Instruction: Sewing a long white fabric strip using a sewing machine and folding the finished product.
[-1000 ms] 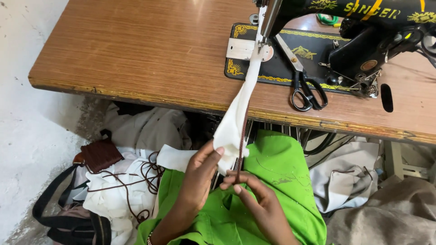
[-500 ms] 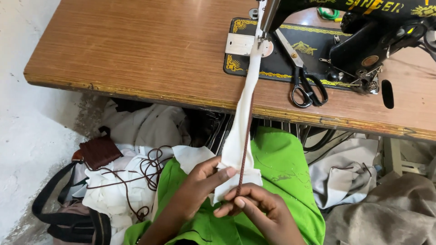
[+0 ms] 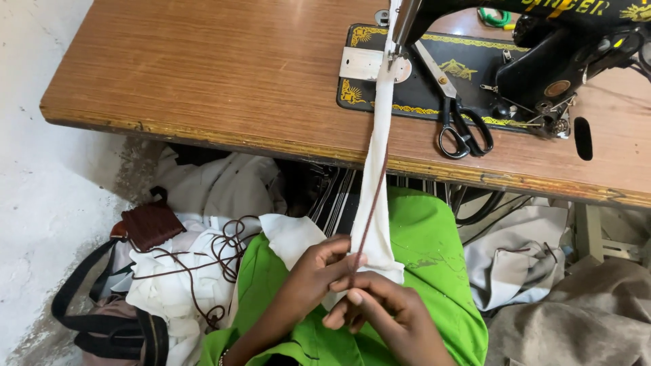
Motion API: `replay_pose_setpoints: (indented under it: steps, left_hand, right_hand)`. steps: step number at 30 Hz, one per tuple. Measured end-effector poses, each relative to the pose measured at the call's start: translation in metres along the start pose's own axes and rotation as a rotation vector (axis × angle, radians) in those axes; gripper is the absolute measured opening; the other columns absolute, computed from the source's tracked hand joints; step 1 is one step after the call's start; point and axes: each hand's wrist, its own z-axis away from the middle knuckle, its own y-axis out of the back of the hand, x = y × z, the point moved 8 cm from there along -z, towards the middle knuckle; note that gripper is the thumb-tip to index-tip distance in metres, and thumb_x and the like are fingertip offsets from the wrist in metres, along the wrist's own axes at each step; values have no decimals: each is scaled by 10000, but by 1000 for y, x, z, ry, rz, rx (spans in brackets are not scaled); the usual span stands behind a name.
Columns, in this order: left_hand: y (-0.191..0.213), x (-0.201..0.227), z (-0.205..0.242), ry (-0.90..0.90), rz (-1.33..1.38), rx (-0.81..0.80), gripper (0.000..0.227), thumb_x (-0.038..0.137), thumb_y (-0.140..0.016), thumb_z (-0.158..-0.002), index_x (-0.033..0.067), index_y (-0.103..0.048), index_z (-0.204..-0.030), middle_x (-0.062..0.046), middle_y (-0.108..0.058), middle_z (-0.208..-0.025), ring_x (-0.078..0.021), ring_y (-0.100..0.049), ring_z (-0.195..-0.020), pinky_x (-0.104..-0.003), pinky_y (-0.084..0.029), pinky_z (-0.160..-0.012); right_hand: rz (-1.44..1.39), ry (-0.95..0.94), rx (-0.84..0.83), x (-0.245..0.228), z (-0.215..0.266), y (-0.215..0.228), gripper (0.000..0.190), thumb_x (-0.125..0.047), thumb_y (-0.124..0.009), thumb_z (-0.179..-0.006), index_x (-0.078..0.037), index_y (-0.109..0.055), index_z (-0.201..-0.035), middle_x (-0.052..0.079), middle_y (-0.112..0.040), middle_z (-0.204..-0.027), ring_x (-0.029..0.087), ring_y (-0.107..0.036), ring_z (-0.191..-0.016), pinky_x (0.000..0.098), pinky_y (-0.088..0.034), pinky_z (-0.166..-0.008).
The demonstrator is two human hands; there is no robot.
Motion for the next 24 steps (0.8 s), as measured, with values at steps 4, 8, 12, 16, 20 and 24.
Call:
replay_pose_setpoints:
  steps: [4, 8, 12, 16, 20, 24]
  left_hand:
    - [1, 0, 11, 284, 214, 91, 311, 272, -726, -997, 50, -783, -1208, -43, -758, -1033, -151, -677, -930, -293, -529, -878]
    - [17, 2, 16, 386, 229, 246, 691, 385, -700, -914, 98, -523, -1517, -164, -636, -1475, -335, -640, -1288, -419, -506, -1008]
    - [59, 4, 14, 183, 588, 216, 864, 388, -798, -818, -51, -557, -1523, -234, -701, -1182, -314, -727, -884, -335, -586, -587]
    - [-17, 2, 25, 273, 885, -223, 661, 522, -680, -971, -5, -622, -1366, -7, -737, -817, -96, -698, -696, -317, -574, -719]
    - [-41, -1, 33, 474, 262, -204, 508, 481, -489, -1082, 65, -731, -1243, -59, -740, -893, -156, -625, -717, -266, -479, -655]
    - [-25, 16, 52, 444, -361, -416, 559, 521, -321, -1110, 283, -819, -1028, -4, -810, -1150, -181, -706, -1034, -289, -467, -1008]
  right_hand:
    - [-6, -153, -32, 12, -3, 0, 314, -288, -602, -1058, -35, -784, -1018, 146, -935, -848, 160, -841, -718, 277, -669, -632]
    - [26, -14, -60, 8, 4, 4, 276, -206, -555, -1095, -18, -745, -1025, 131, -875, -858, 197, -857, -768, 295, -671, -734]
    - [-93, 116, 116, 10, 12, 30, 263, -157, -530, -1095, 16, -725, -1129, 123, -791, -683, 272, -876, -781, 453, -745, -875]
    - [-194, -95, 175, 56, -16, 28, 400, -214, -594, -1050, -5, -656, -1385, 187, -756, -605, 312, -789, -647, 459, -681, -790]
    - [-60, -80, 251, 83, -47, 38, 210, -141, -724, -933, -51, -831, -1089, 158, -855, -1151, 299, -828, -1082, 412, -681, -966]
    - [-357, 57, 23, 78, -62, 29, 86, -57, -820, -914, -20, -843, -987, 117, -767, -1121, 373, -808, -1160, 463, -683, -1018]
